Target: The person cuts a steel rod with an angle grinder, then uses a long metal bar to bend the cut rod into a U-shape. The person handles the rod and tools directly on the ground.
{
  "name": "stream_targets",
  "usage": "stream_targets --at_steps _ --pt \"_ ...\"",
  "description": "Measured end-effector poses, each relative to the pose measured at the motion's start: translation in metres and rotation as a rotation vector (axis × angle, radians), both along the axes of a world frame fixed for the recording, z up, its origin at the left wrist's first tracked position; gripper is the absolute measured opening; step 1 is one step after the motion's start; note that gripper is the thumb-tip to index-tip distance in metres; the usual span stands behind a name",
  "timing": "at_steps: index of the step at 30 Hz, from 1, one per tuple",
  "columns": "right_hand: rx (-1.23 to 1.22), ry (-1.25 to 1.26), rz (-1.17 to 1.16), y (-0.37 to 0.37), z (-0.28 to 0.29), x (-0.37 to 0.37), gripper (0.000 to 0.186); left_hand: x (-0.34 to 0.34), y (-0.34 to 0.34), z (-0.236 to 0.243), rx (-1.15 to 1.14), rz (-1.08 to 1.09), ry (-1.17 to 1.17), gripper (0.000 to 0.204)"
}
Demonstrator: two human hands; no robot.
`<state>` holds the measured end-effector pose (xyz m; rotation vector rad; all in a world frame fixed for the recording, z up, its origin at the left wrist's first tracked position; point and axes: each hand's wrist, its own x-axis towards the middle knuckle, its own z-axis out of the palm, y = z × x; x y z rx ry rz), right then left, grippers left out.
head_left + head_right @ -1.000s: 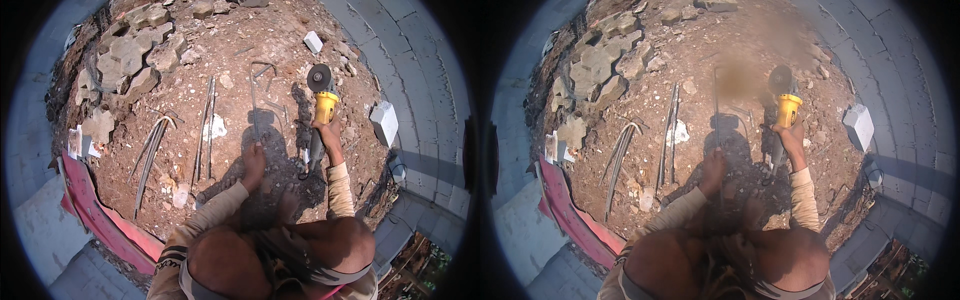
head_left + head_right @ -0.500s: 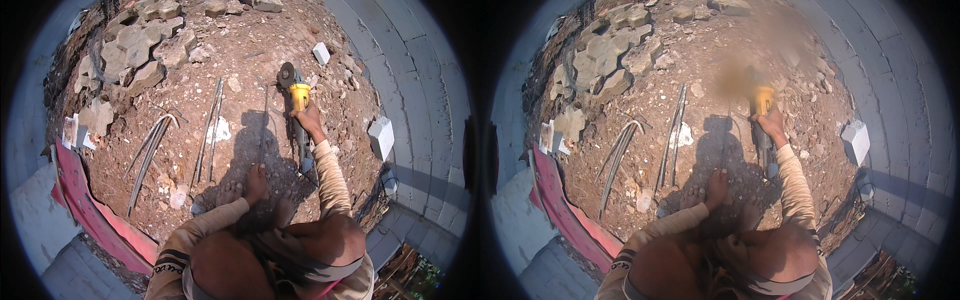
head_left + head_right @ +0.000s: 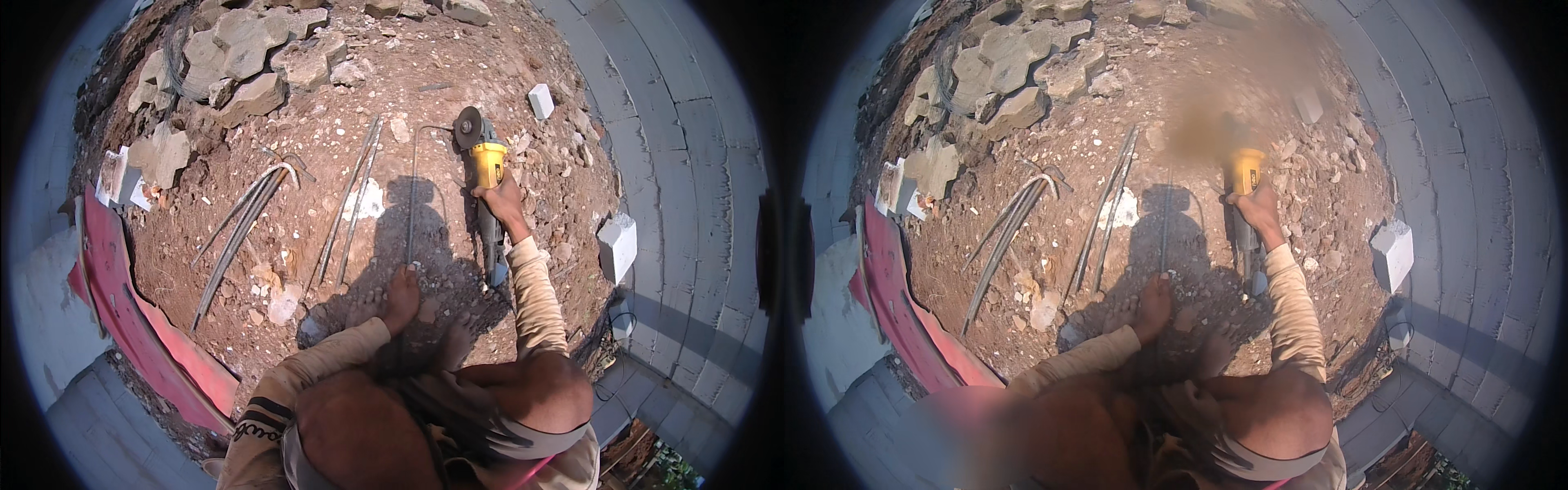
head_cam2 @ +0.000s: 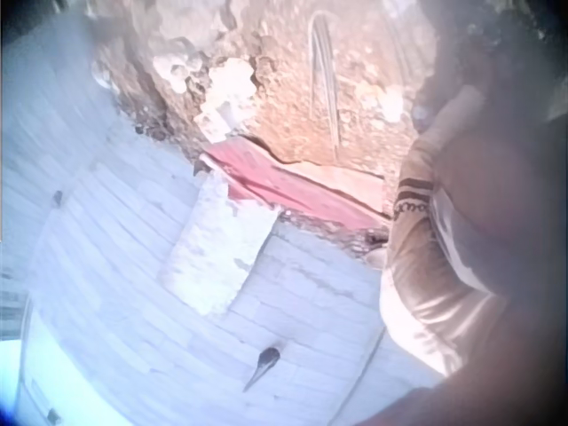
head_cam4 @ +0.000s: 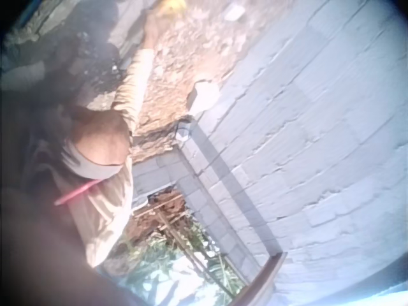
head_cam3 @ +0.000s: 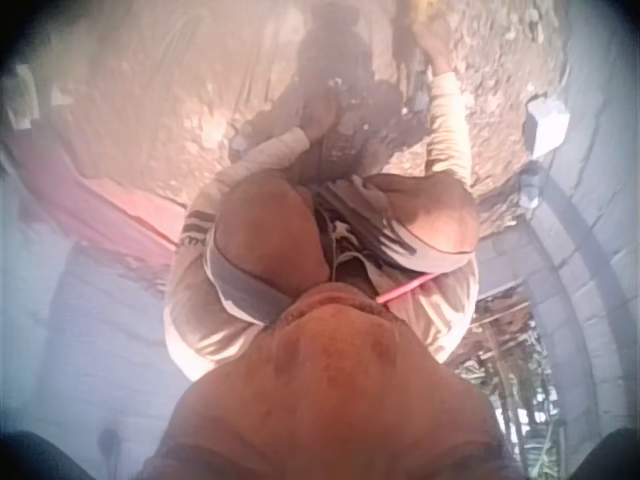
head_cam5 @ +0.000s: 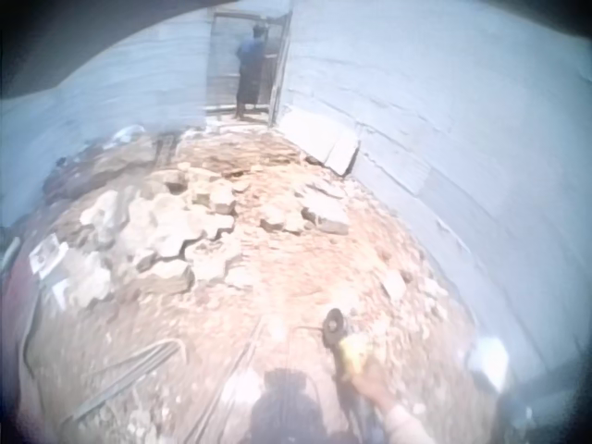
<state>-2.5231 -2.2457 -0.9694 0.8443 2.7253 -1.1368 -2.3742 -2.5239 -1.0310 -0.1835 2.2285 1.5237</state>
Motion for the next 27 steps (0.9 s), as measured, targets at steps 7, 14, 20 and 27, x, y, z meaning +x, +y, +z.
stream_targets --at_steps 7,14,20,27 --pt "0.059 -0.042 0.048 -0.016 0.001 -0.028 0.074 0.008 0.015 -0.004 -0.060 0.017 -0.048 0.036" --pt "0.090 -0.094 0.024 -0.023 0.003 -0.034 0.075 0.010 0.019 -0.008 0.029 0.043 -0.121 0.035" --pt "0.064 -0.110 0.014 -0.025 -0.001 -0.034 0.076 0.010 0.017 -0.003 0.053 0.047 -0.102 0.033" --pt "0.091 -0.111 0.016 -0.029 -0.004 -0.034 0.073 0.012 0.015 -0.005 0.078 0.015 -0.134 0.028"
